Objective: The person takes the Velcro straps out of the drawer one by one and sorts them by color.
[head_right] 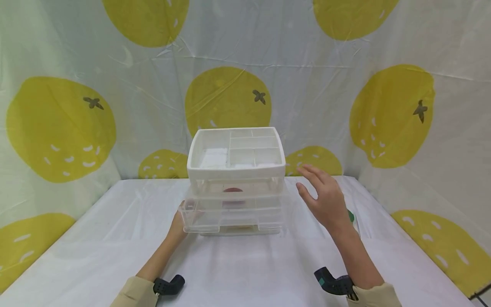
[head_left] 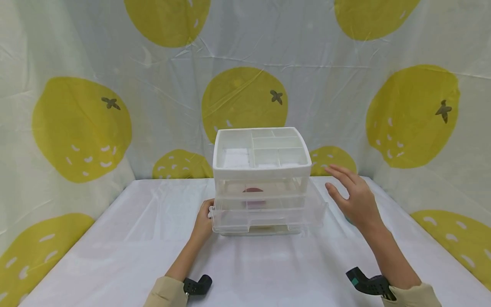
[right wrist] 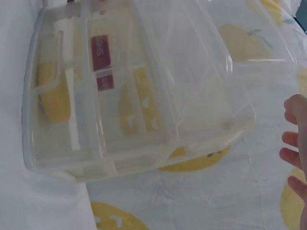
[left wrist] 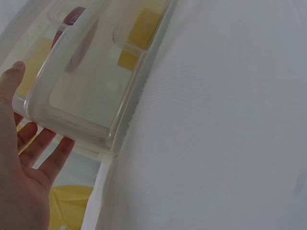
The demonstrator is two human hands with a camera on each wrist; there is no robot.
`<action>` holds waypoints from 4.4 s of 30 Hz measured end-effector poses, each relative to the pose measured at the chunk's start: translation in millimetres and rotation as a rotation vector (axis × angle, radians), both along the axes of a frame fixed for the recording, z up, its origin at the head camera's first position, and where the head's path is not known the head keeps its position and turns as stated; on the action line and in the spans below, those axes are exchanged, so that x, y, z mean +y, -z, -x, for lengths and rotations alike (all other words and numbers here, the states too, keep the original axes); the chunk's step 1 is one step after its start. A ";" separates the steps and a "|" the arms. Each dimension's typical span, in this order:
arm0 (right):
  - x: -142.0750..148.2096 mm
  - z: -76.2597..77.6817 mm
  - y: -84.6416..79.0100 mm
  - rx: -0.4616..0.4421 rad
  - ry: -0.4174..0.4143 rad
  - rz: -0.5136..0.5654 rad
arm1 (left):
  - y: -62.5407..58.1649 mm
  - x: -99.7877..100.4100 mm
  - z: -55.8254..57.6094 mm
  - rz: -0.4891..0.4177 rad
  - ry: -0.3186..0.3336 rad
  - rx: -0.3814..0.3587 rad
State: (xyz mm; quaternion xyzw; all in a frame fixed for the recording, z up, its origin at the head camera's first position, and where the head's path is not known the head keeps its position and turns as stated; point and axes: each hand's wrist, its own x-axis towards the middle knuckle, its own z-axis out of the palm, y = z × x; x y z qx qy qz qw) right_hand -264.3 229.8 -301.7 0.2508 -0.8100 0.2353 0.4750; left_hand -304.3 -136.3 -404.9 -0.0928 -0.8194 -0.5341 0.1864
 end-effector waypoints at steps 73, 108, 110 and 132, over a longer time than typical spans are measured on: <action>-74.5 2.6 38.1 0.454 -0.073 -0.207 | -21.7 5.9 -16.9 -0.066 0.062 -0.054; -83.4 39.8 61.1 0.275 0.217 -0.254 | -25.0 9.6 -21.9 -0.084 0.055 -0.085; -84.3 40.4 61.5 0.275 0.242 -0.265 | -20.9 8.3 -17.7 -0.092 0.054 -0.080; -113.5 23.5 71.2 0.265 0.076 -0.299 | -2.8 4.1 -1.6 -0.132 0.047 -0.064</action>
